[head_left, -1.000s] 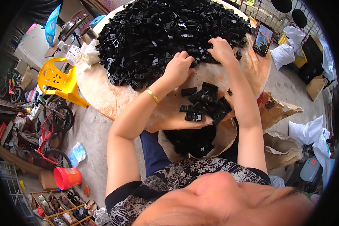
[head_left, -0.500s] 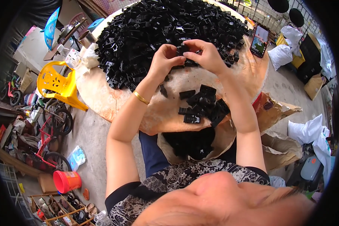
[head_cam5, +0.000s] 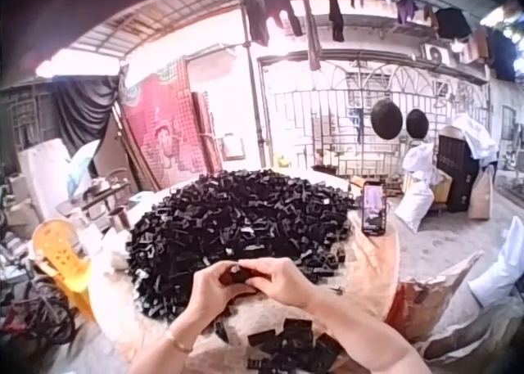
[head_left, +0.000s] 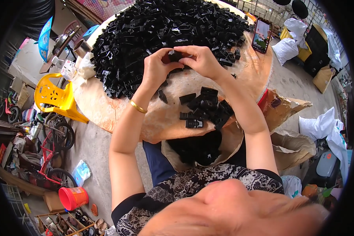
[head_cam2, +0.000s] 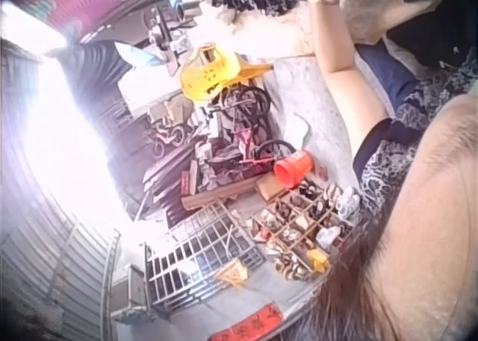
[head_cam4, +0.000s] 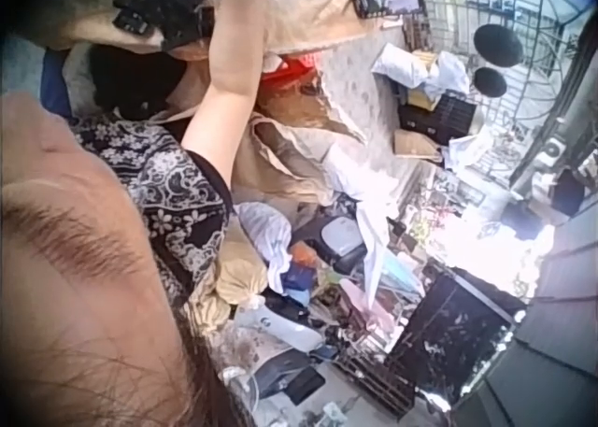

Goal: The person assembles plastic components by picking pieces from the pile, fitting parts together by hand, and placing the assembled components onto the table.

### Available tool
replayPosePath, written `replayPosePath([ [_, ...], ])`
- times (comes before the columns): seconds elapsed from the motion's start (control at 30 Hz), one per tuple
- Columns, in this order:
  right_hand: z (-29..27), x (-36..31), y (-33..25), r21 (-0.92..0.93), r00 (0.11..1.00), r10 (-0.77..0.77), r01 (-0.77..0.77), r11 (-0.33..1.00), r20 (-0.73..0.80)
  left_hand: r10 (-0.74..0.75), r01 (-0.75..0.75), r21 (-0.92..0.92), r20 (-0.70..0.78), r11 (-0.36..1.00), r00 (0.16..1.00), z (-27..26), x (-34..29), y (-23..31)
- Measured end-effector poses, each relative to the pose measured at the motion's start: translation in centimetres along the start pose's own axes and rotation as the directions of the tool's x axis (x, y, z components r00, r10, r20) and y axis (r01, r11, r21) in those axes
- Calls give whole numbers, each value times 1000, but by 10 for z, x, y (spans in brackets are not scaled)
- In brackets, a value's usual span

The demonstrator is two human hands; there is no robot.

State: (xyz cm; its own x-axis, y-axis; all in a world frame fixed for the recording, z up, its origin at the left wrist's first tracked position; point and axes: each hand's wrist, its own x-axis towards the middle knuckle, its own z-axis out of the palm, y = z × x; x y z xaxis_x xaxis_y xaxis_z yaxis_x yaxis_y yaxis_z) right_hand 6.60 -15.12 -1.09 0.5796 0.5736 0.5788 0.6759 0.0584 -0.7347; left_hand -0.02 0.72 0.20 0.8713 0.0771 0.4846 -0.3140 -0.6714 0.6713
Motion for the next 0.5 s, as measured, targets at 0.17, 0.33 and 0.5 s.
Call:
replayPosePath([
  [0.17,9,-1,-4,-179,994,-75,59,982,-85,-56,73,-435,51,897,997,10,-2,-15],
  [0.33,16,0,-7,-363,957,-244,174,915,-157,-116,180,-644,141,743,983,10,0,-11],
  [0.5,11,-1,-2,-77,979,202,-203,976,-15,-179,206,-470,102,859,979,8,-2,-6],
])
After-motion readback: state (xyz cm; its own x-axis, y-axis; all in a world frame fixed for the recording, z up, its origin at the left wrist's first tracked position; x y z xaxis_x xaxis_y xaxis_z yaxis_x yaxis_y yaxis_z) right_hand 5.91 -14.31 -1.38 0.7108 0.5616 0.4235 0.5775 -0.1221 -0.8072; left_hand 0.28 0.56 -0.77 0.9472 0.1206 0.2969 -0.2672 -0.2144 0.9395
